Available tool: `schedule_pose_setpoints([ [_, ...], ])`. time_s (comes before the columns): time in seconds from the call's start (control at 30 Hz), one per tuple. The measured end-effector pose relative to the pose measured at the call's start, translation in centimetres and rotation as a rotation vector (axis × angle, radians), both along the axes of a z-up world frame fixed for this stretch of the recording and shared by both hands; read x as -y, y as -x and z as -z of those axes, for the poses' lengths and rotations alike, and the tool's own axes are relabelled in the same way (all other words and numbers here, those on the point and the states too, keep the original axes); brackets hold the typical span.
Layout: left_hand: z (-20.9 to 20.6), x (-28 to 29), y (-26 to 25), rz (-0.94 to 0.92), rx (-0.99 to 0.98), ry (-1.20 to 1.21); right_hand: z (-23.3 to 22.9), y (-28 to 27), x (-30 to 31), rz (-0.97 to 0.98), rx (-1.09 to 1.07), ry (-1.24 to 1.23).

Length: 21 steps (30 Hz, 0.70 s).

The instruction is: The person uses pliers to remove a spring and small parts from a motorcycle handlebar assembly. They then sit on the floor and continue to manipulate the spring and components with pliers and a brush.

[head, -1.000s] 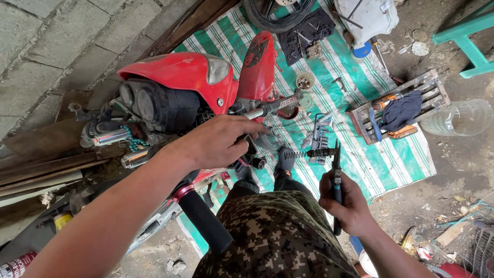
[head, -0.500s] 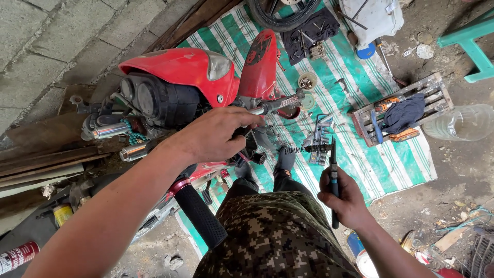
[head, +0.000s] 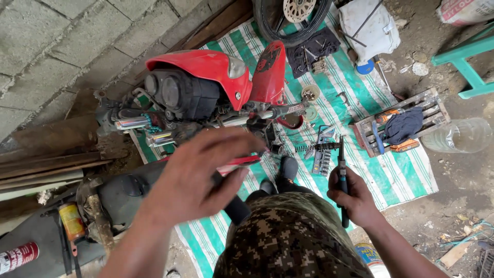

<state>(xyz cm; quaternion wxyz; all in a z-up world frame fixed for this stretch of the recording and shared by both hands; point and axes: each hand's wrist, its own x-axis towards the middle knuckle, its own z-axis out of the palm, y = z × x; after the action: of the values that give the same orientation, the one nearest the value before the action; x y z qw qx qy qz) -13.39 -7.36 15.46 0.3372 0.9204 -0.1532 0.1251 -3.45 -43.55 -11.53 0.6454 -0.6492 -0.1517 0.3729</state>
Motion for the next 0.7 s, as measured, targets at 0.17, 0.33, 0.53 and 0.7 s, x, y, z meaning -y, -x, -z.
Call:
schedule_pose_setpoints([
  [0.17,-1.2,3.3,8.1,-0.028,-0.021,0.357,-2.4,1.8,-1.0,0.065,-0.097,-0.058],
  [0.33,3.1,6.6,11.9,0.16,-0.305,0.667,-3.5,4.4,0.0,0.135,-0.307,-0.213],
  [0.53,14.1,10.0,12.3,0.037,-0.623,0.768,-5.2,7.2,0.8,0.275,-0.513,-0.32],
  [0.7,17.4,12.0,11.7,-0.146,-0.689,0.826,-6.4,8.1,1.5,0.29,-0.571,-0.39],
])
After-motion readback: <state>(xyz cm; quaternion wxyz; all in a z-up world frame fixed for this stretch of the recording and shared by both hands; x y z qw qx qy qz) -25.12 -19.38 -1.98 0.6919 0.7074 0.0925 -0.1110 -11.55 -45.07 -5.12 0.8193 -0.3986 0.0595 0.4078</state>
